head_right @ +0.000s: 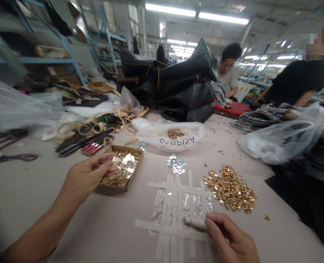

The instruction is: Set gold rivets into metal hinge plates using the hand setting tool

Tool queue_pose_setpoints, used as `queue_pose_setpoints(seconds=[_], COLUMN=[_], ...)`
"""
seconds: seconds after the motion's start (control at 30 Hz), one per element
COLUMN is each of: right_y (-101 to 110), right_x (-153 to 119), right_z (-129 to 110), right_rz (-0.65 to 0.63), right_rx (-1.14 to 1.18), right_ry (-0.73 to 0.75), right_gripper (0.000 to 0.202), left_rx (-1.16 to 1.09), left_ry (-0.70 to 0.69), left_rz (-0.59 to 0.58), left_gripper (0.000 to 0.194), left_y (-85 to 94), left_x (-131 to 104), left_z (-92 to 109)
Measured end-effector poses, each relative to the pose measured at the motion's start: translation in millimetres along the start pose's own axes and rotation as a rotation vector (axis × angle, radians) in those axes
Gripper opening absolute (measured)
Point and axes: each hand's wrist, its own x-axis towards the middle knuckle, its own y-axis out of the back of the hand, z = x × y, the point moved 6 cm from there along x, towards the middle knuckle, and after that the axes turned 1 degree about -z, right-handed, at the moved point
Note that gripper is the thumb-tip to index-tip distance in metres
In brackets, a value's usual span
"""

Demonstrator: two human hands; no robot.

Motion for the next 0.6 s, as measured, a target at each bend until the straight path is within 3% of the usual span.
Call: queue_pose_setpoints(seconds=[0.1,0.2,0.37,0.47,0.6], right_y=[-32.2,-66.9,-104.2,-109.5,-110.3], right_x=[1.3,4.8,9.6,11.9,13.0], right_z=[-29.5,-61.6,-87.3,-79.7,-68.6], right_rz=[-0.009,-0.07,-0.211,-0.179,-0.182], right_rx=[0.275,0.555,0.723,0.846,0.834], right_ry=[-0.117,-0.135,-0.113,-0.152,-0.199], right_gripper=[0.028,0.023,0.016,0.018,0.022], left_rx=[-0.262,-0.583,-0.884,-0.833,-0.639], left_ry=[0.098,0.238,0.436,0.35,0.063], left_rz=[-0.126,-0.24,-0.369,-0.411,-0.381], left_gripper=[0.058,0.05,0.038,0.031,0.016], left_y=[-27.6,-57.4,-92.9,-97.0,-86.7], left_x=[-33.8,-69.1,-109.5,-115.9,-113.6], left_z=[15.7,29.2,37.5,38.6,47.6])
